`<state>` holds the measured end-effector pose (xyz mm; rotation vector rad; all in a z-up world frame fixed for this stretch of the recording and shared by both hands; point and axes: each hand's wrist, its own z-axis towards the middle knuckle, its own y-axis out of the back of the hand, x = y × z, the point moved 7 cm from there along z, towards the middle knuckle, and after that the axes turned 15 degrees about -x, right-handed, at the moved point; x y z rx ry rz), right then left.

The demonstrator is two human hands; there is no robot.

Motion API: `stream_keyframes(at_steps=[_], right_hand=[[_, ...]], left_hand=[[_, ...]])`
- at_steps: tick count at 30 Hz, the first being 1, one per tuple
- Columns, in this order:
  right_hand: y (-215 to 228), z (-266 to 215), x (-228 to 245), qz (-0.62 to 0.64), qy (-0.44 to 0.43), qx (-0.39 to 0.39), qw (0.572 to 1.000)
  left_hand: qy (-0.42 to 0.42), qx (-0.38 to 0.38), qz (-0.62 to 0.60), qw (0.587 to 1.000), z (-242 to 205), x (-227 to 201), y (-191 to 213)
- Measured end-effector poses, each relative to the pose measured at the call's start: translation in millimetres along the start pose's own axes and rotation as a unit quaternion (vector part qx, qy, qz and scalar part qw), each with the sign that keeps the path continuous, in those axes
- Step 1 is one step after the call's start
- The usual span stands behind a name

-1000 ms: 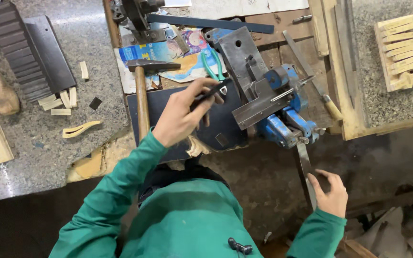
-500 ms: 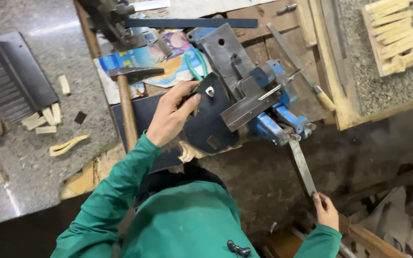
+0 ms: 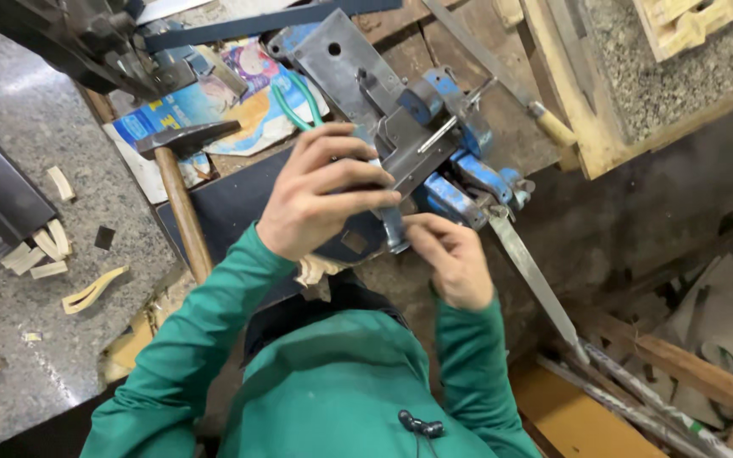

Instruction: The person assembles small curved wooden pieces into a wooden jig, tapping them with a mallet. They then use pliers to adjust the pieces and a bandsaw to cut a dark strip, which is inserted into the jig.

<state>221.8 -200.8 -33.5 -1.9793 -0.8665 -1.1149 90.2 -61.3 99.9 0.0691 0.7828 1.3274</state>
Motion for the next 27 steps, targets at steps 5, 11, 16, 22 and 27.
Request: stream_keyframes(at_steps=[5,11,16,22,27], right_hand=[[-30,19,-19,0.149,-0.13,0.021,0.98],[-31,48,-24,0.086,-0.009,-0.06,0.994],[-25,45,-4,-0.002,0.048,-0.109,0.993],[123,-22,14,-0.388,0.3,-0.283,0.824],[308,-71,-133,-0.52,0.059,-0.296,0.799]], left_hand=[[0.125,-0.079,0.109,0.983,-9,-8,19],[0.569,-0.113,-0.141,0.802,-80,17,-12],[0.594,-0.162,-0.148,0.774,-97,48,-23],[0.562,-0.161,-0.074,0.808,-76,112,-28],[0.522,-0.156,-0.017,0.839,-66,167,-45]])
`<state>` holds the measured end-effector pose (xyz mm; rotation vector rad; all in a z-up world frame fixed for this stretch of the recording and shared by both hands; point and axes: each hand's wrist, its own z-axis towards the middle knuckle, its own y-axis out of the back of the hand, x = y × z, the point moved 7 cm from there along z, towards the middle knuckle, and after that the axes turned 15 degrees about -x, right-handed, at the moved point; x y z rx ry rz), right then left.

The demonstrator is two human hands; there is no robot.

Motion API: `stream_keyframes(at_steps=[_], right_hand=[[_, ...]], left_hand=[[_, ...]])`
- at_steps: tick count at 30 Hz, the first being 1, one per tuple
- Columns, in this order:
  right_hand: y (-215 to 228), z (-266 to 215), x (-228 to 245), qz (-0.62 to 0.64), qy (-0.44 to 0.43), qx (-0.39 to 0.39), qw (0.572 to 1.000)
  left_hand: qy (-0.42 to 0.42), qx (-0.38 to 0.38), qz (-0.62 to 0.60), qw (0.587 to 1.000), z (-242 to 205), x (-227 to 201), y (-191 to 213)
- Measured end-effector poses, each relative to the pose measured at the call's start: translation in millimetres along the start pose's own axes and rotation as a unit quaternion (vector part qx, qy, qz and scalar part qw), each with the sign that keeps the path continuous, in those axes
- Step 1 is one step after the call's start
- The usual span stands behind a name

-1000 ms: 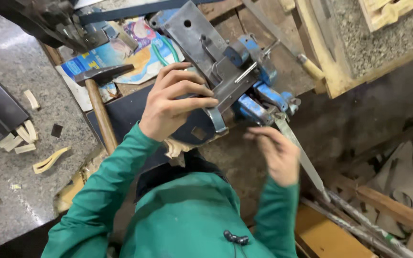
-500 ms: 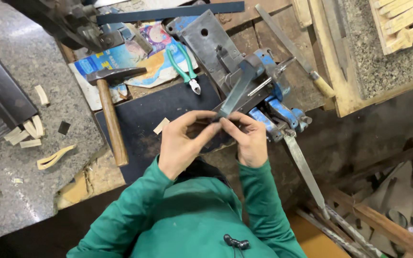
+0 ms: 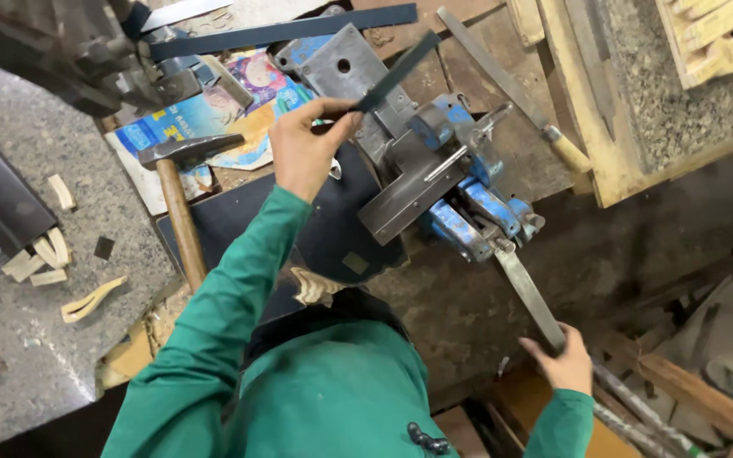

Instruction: The person assembles small curved wooden pieces into a wooden jig, tapping them with a mallet. They then use pliers to adjust the pieces and a bandsaw to cut a dark strip, which is inserted into the jig.

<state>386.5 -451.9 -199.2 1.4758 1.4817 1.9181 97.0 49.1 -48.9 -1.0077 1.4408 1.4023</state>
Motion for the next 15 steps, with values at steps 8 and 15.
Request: stream_keyframes(at_steps=[8,15], right_hand=[[62,-24,-141,-0.207,-0.037,-0.019,0.978],[122,-21,-142,-0.335,0.016,-0.078,0.939]], left_hand=[[-0.108,-0.013,0.033,0.993,22,21,-31],[-0.126,-0.031,0.047,0.991,12,24,-38]])
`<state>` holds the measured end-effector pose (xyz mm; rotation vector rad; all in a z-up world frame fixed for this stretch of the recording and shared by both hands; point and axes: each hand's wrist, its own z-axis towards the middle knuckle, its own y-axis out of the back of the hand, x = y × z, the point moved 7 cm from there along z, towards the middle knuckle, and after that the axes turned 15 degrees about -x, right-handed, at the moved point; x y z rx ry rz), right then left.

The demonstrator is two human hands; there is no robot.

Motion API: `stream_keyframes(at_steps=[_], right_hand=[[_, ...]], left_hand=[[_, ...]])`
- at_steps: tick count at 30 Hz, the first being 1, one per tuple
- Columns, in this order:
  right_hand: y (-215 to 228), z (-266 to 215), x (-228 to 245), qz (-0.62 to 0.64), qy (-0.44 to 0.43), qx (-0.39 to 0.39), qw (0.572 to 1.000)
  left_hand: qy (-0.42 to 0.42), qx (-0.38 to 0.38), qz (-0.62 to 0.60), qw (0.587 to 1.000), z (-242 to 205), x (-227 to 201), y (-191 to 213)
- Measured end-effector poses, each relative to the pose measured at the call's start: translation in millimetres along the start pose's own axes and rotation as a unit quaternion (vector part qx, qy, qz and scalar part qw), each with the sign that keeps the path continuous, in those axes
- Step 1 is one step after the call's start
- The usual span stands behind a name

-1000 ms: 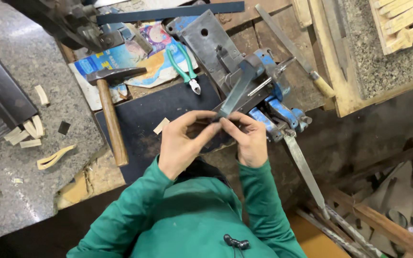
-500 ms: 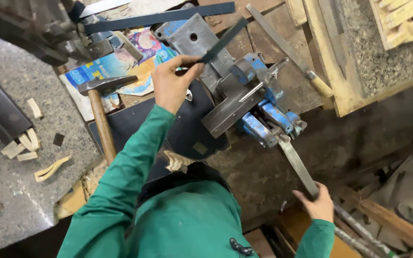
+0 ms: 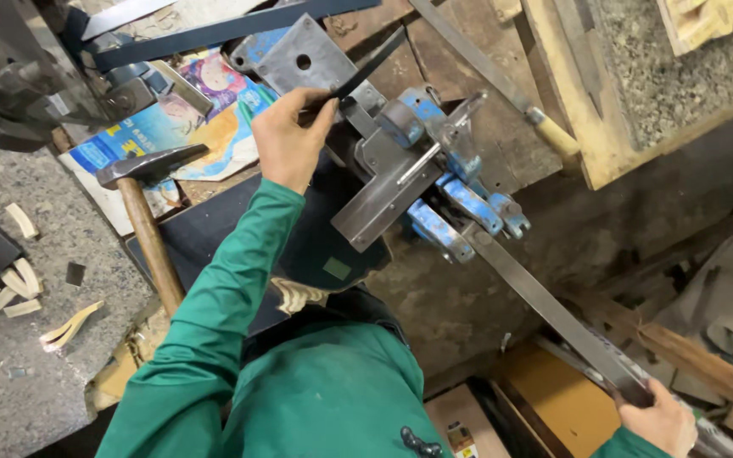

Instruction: The person assembles small curved wooden pieces into a wooden jig, tapping them with a mallet. They then use pliers to adjust the pieces and a bandsaw to cut a dark strip, which is inserted into the jig.

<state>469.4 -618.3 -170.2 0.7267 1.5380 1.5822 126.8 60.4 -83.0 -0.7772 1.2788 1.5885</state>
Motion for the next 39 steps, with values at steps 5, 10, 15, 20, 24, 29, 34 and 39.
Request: stream_keyframes(at_steps=[5,10,15,20,24,29,34,39], right_hand=[[-13,-5,17,0.027,-0.035,0.014,0.999],[-23,-1,27,0.087,-0.017,0.034,0.995],[-26,3,24,0.076,-0.015,0.048,0.996],[-22,0,15,0.07,-0.012,0.033,0.997],[-42,0,38,0.106,0.002,0.053,0.993],[-66,-8,58,0.155,-0.061,0.08,0.983],[-70,-5,53,0.158,-0.052,0.089,0.982],[-73,-7,55,0.158,-0.054,0.08,0.983]], left_hand=[[-0.13,-0.043,0.073,0.988,-6,-5,4],[-0.071,-0.038,0.08,0.994,-14,1,0],[-0.083,-0.03,0.093,0.992,-15,2,2],[-0.148,-0.011,0.149,0.978,-10,4,-8],[-0.171,0.005,0.193,0.966,-9,6,-10],[-0.172,0.017,0.229,0.958,-6,9,-11],[-0.165,0.062,0.206,0.962,7,0,-10],[-0.151,0.092,0.133,0.975,61,-7,-9]])
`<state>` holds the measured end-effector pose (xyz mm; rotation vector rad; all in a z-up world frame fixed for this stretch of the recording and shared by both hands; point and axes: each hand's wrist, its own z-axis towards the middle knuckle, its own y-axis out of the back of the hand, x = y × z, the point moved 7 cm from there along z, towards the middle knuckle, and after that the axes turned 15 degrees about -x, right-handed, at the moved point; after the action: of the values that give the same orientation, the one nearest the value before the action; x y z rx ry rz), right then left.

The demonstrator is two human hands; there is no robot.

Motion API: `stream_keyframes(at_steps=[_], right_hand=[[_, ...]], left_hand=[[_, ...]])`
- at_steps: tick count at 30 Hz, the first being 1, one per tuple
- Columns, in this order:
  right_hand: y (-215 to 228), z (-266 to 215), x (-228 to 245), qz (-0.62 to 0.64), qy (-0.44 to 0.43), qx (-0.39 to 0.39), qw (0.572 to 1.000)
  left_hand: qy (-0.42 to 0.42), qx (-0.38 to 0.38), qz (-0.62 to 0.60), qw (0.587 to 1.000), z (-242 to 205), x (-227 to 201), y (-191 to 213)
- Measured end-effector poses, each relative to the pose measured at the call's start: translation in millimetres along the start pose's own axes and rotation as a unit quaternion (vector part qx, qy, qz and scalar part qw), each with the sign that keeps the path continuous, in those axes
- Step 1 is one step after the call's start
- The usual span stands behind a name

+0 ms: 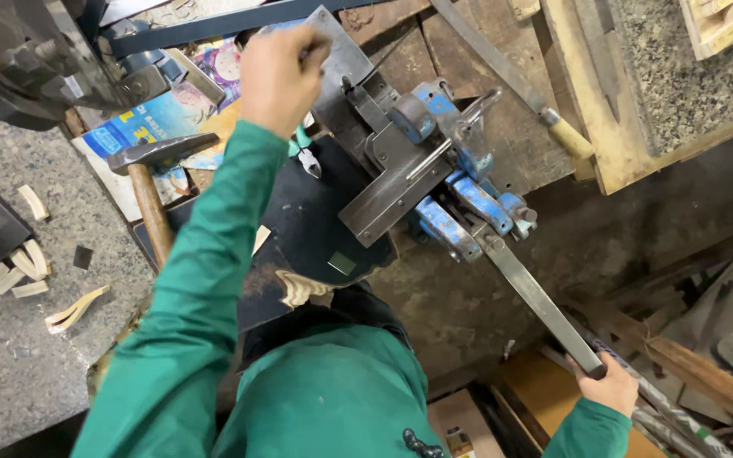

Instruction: The person assembles small curved wooden pieces into a wooden jig, tapping them with a mallet. They then use pliers to adjust the pieces and a bandsaw to cut a dark strip, which is inserted into the jig.

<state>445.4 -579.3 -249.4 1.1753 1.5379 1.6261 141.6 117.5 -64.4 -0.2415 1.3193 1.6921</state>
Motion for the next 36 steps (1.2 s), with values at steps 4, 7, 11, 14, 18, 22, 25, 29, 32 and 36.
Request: stream_keyframes(at_steps=[4,7,11,14,18,22,25,29,32,36], right_hand=[[6,0,4,0.023,0.034,-0.01,0.999],[4,1,7,0.046,0.021,0.007,0.999],[9,0,2,0.01,-0.001,0.014,1.0],[15,3,-6,0.003,0.005,0.013,1.0],[0,-5,-1,-0.007,0.006,0.019,1.0],[2,-3,-1,0.016,0.001,0.008,1.0],[-7,-6,-2,-0.04,-0.009,0.046,0.998],[2,-4,-1,-0.011,0.008,-0.003,1.0],[-2,-1,-8,-0.065,-0.006,0.033,0.997],[3,2,-5,0.004,-0.012,0.003,1.0]], left_hand=[[-0.089,0.122,0.064,0.987,35,1,-79],[-0.157,0.195,0.175,0.952,43,2,-144],[-0.214,0.231,0.203,0.927,43,6,-185],[-0.22,0.232,0.204,0.925,39,11,-183],[-0.235,0.187,0.149,0.942,36,5,-165],[-0.219,0.196,0.192,0.936,40,11,-166],[-0.253,0.124,0.151,0.948,43,2,-163],[-0.228,0.194,0.178,0.937,41,19,-171],[-0.239,0.16,0.191,0.938,36,16,-165],[-0.243,0.155,0.17,0.942,37,5,-174]])
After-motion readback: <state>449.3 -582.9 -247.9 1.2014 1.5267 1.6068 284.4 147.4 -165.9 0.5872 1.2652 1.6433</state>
